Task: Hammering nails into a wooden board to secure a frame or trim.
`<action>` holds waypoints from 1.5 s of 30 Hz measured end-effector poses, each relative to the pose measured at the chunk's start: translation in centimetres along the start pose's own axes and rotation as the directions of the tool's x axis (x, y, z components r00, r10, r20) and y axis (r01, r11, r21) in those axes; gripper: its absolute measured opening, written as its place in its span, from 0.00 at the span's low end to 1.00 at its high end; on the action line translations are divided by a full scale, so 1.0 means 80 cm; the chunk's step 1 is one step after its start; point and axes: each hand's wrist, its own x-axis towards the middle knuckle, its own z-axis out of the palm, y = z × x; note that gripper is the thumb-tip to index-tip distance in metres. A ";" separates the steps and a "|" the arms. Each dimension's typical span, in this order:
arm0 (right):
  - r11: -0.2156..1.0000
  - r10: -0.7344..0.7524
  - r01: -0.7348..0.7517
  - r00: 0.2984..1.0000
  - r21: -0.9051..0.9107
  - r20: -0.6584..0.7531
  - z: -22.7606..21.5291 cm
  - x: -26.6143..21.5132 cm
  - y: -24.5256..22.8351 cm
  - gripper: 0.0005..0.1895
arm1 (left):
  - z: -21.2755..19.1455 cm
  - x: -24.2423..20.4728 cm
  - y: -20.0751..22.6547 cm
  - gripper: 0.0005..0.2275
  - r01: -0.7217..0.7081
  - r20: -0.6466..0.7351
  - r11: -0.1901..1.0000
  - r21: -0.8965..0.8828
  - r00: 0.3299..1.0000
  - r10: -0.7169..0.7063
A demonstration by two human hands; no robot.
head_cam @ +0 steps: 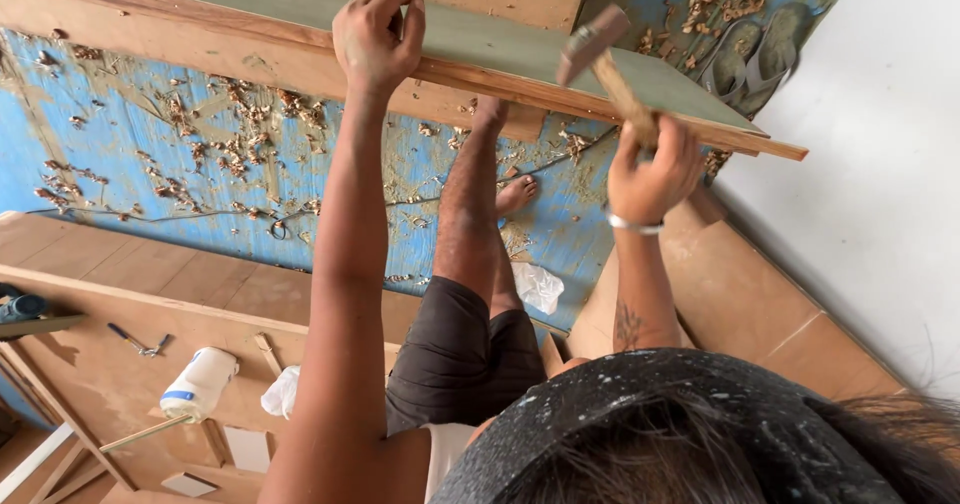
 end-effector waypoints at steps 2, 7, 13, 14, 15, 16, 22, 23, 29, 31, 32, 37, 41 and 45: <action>0.972 0.163 -0.171 0.985 0.163 0.064 0.002 -0.031 0.004 0.13 | 0.001 -0.001 -0.005 0.03 0.017 -0.048 0.998 -0.058 0.999 -0.020; 0.607 0.240 -0.433 0.899 0.667 0.366 0.006 -0.074 -0.017 0.09 | 0.030 -0.038 0.090 0.03 0.310 0.023 0.336 -0.890 0.765 -0.644; 0.552 0.322 -0.491 0.871 0.674 0.371 -0.013 -0.057 -0.062 0.08 | 0.090 -0.089 0.192 0.11 0.315 0.595 -0.595 -0.739 0.719 -0.359; 0.579 0.299 -0.455 0.890 0.677 0.344 -0.018 -0.048 -0.069 0.08 | 0.102 -0.097 0.197 0.14 0.357 0.602 -0.555 -0.751 0.714 -0.357; 0.584 0.305 -0.456 0.890 0.671 0.339 -0.014 -0.041 -0.069 0.08 | 0.103 -0.095 0.198 0.14 0.360 0.608 -0.562 -0.744 0.712 -0.350; 0.632 0.292 -0.420 0.908 0.651 0.301 -0.012 -0.035 -0.069 0.08 | 0.104 -0.095 0.201 0.14 0.383 0.625 -0.570 -0.727 0.713 -0.319; 0.584 0.280 -0.355 0.932 0.730 0.229 -0.003 -0.006 -0.078 0.06 | 0.116 -0.092 0.211 0.14 0.409 0.593 -0.567 -0.715 0.784 -0.183; 0.558 0.301 -0.373 0.924 0.741 0.237 0.001 -0.007 -0.074 0.05 | 0.119 -0.090 0.211 0.14 0.422 0.593 -0.549 -0.721 0.786 -0.175; 0.567 0.373 -0.331 0.920 0.754 0.123 0.021 -0.022 -0.058 0.06 | 0.136 -0.095 0.203 0.12 0.433 0.614 -0.644 -0.631 0.786 -0.073; 0.537 0.349 -0.313 0.928 0.783 0.131 0.013 -0.018 -0.067 0.05 | 0.117 -0.082 0.217 0.12 0.404 0.617 -0.686 -0.605 0.783 -0.083; 0.504 0.325 -0.288 0.937 0.814 0.130 0.010 -0.014 -0.071 0.05 | 0.108 -0.073 0.224 0.12 0.376 0.617 -0.723 -0.579 0.783 -0.086; 0.421 0.436 -0.436 0.866 0.796 0.244 -0.003 -0.020 -0.067 0.02 | 0.121 -0.088 0.223 0.09 0.429 0.670 -0.656 -0.621 0.725 -0.159; 0.396 0.466 -0.496 0.834 0.773 0.296 -0.017 -0.025 -0.057 0.01 | 0.160 -0.125 0.201 0.05 0.619 0.619 -0.064 -0.783 0.763 -0.188; 0.207 0.470 -0.508 0.802 0.836 0.370 -0.033 -0.025 -0.035 0.03 | 0.102 -0.085 0.213 0.08 0.527 0.580 0.377 -0.761 0.814 0.032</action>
